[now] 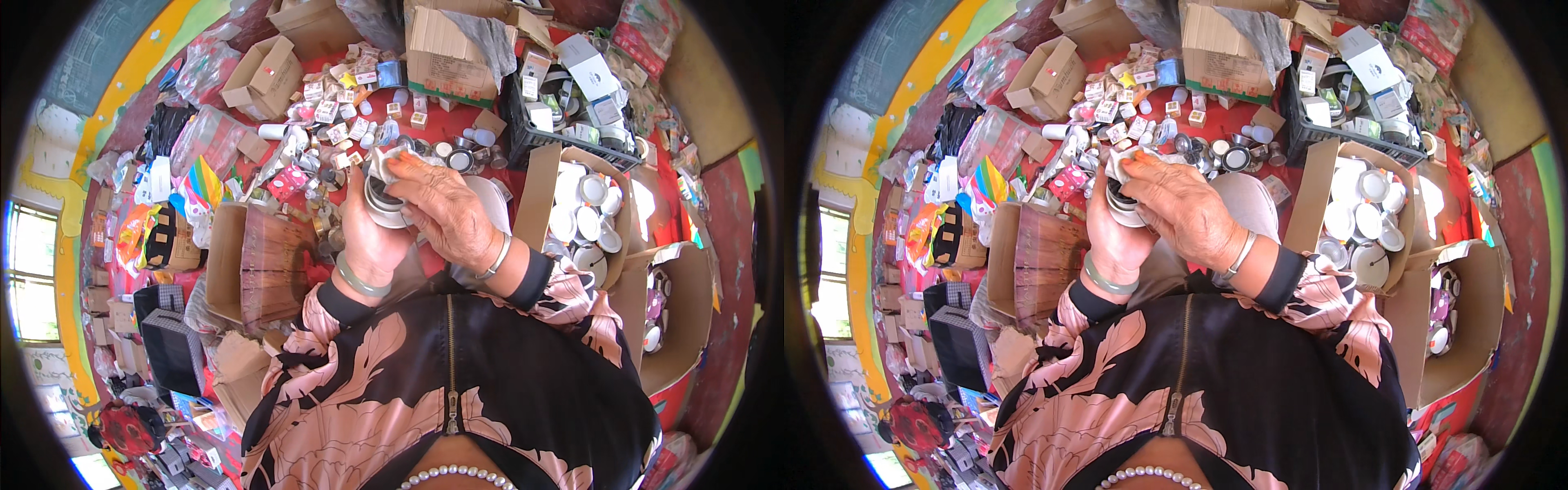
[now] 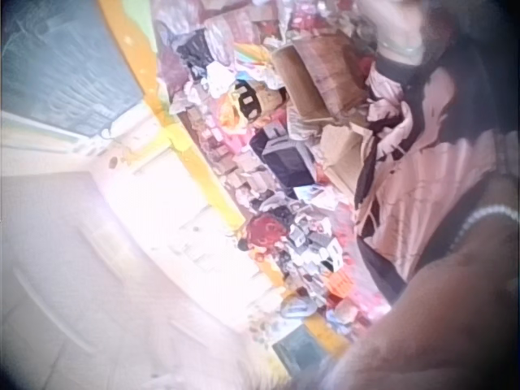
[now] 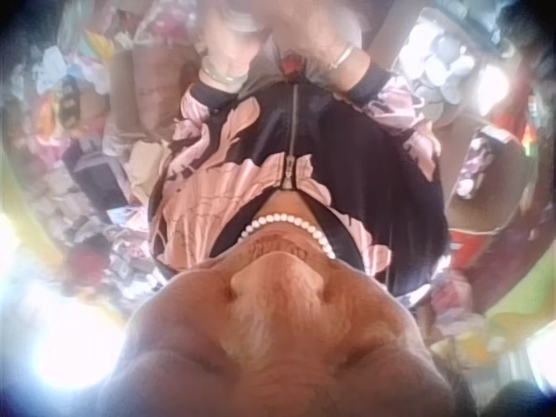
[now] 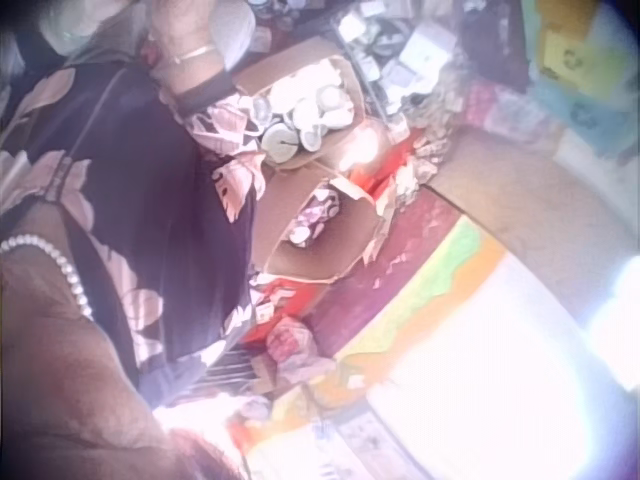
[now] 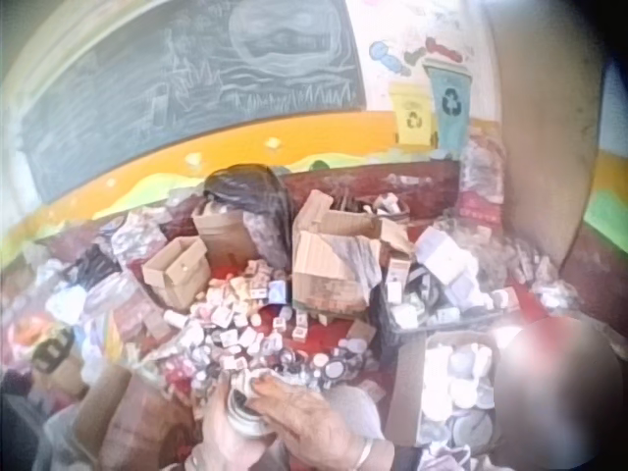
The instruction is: The person sits on the floor and cleans a white circular electronic device with a cloth. They wipe the top surface, the sides, and the bottom of the device, turning it over to clean all parts. The person also wipes a small white rectangular object and places the cleaned items into a cardboard box.
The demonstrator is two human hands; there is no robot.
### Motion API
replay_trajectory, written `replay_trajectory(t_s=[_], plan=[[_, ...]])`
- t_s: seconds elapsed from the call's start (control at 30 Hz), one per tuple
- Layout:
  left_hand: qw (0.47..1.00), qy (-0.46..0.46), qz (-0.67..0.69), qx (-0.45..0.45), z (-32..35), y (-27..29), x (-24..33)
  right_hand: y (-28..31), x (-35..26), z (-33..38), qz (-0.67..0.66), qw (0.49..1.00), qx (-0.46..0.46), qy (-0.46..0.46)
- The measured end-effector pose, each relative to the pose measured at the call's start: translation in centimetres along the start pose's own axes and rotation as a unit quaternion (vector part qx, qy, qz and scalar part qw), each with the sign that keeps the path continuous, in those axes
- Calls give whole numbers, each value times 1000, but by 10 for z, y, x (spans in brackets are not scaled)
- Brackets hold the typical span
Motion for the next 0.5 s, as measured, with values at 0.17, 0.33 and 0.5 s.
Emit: replay_trajectory(t_s=[0.17, 0.33, 0.5], plan=[[998, 48, 37, -3, -2, 21, -4, 3, 35, 17, -70, 995, 52, -38], [997, 66, 34, -29, -7, 18, 3, 49, 113, 40, -242, 888, 221, -324], [992, 68, 61, -88, -15, 13, 6, 55, 96, 39, -234, 898, 214, -306]])
Point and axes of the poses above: each hand's wrist, its own z-axis away from the middle knuckle, its own y-axis out of the back of the hand, x = y × z, the point moved 10 cm from there along -z, towards the middle knuckle
